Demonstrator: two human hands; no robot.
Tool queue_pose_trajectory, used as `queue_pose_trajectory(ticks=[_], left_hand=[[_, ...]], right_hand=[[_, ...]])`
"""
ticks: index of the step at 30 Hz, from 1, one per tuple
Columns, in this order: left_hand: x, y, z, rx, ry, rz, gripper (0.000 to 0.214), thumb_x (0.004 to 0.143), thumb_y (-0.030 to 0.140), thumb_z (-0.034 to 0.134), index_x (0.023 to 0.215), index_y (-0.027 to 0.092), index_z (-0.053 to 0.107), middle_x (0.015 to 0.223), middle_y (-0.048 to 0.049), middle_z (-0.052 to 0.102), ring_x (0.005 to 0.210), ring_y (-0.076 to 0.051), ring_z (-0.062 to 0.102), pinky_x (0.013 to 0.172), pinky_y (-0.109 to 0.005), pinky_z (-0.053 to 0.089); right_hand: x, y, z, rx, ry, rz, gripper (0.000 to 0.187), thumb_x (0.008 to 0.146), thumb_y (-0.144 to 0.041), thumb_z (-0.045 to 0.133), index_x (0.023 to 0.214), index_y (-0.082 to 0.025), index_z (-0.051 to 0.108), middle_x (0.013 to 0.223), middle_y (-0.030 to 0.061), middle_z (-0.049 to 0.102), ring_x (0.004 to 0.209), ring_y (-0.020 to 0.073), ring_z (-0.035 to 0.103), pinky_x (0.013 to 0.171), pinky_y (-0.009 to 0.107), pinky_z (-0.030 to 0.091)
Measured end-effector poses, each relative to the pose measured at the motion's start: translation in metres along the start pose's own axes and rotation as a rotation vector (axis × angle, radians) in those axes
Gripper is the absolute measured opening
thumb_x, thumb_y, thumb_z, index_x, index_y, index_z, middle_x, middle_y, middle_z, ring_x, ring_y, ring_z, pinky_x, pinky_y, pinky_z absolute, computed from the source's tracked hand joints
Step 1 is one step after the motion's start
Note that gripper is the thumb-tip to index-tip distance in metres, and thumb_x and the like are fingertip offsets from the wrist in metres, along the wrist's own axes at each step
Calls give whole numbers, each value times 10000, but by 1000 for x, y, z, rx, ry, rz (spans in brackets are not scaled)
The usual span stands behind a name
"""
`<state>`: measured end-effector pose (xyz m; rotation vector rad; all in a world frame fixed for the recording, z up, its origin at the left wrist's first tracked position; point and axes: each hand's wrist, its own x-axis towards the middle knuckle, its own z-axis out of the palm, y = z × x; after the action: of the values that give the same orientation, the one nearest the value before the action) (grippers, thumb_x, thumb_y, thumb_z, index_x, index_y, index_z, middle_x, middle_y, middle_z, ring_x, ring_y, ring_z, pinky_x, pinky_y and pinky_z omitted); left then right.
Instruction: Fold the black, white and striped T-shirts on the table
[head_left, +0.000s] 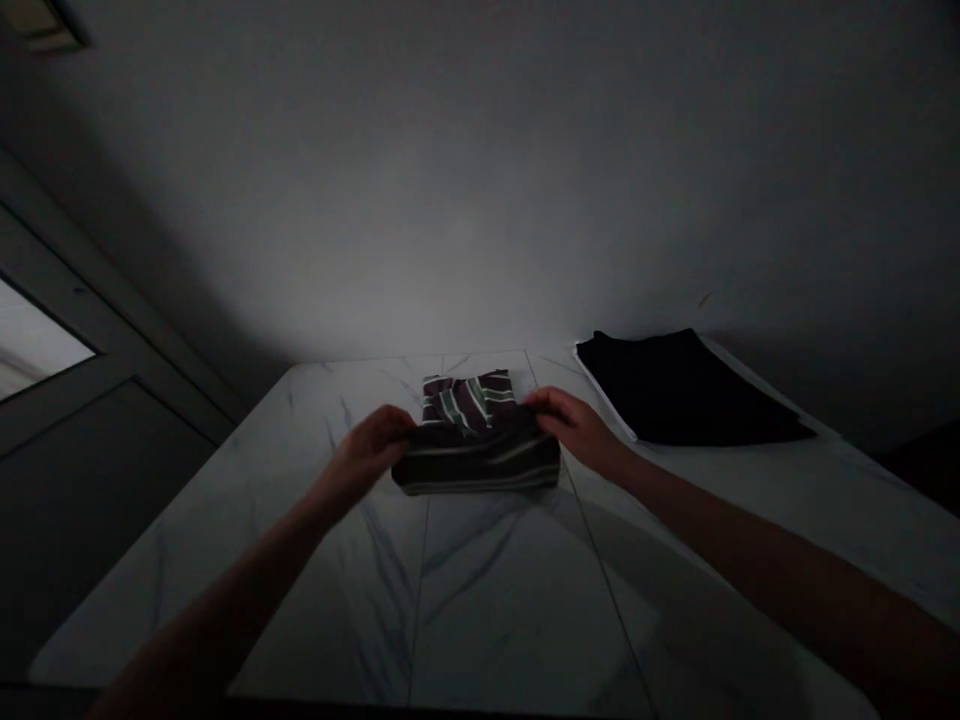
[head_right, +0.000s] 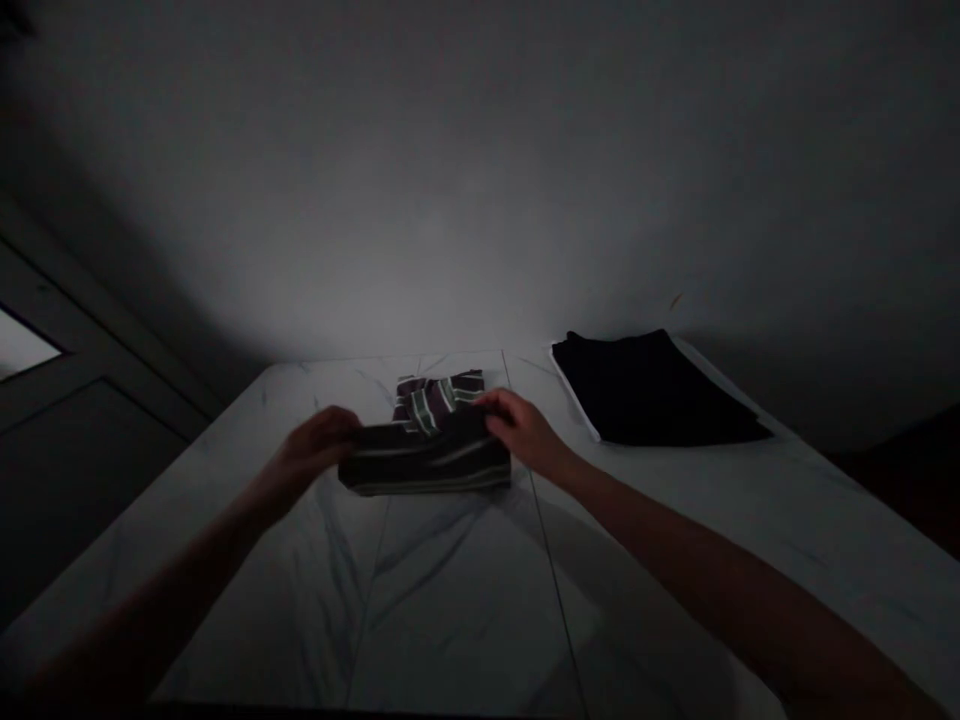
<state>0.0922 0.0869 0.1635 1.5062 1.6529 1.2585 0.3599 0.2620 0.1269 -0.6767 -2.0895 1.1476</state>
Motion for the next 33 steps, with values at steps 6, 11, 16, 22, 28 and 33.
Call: queue_pose_trajectory(ticks=[6, 11, 16, 22, 28, 33], left_hand=[[160, -45, 5, -13, 328, -286, 195, 684, 239, 586, 871, 188, 608, 680, -1, 626, 641, -159, 606, 563, -243, 455], [213, -101, 34, 158, 433, -375, 81, 756, 231, 604, 824, 189, 590, 674, -22, 630, 730, -197, 644, 669, -286, 490], [196, -117, 54, 368, 604, -314, 212, 910, 292, 498, 1061, 168, 579, 1151, -166, 613, 1174, -300, 545, 978, -441, 420], [161, -123, 69, 872, 49, 364, 237, 940, 279, 506, 1147, 216, 602, 1243, -101, 619, 1198, -256, 530, 1056, -427, 391], [179, -152, 57, 1103, -100, 232, 443, 999, 316, 389, 1418, 217, 492, 1533, -94, 435, 1435, -274, 357, 1196, -516, 220], [182, -148, 60, 1197, 68, 71, 514, 1002, 381, 368, 1433, 127, 489, 1539, -175, 397, 1442, -335, 335, 1182, -542, 232]], right_hand=[[156, 51, 21, -273, 417, 257, 134, 878, -208, 512, 918, -162, 631, 936, 73, 696, 870, 178, 635, 826, 290, 468], [188, 103, 42, -370, 452, 382, 70, 885, -212, 582, 826, -177, 594, 864, 92, 687, 841, 204, 635, 776, 290, 452], [177, 120, 50, -494, 477, 367, 194, 958, -294, 509, 979, -131, 612, 1045, 187, 659, 1014, 270, 591, 878, 367, 427], [135, 117, 62, -792, 42, -237, 317, 976, -301, 468, 1223, -180, 624, 1352, 132, 564, 1262, 247, 483, 1076, 405, 349], [145, 135, 57, -977, -200, 2, 574, 1005, -517, 321, 1491, -229, 428, 1616, 117, 256, 1483, 300, 226, 1174, 515, 205], [159, 121, 69, -1022, -42, 129, 634, 993, -517, 346, 1478, -116, 421, 1609, 201, 218, 1475, 351, 224, 1168, 549, 185]])
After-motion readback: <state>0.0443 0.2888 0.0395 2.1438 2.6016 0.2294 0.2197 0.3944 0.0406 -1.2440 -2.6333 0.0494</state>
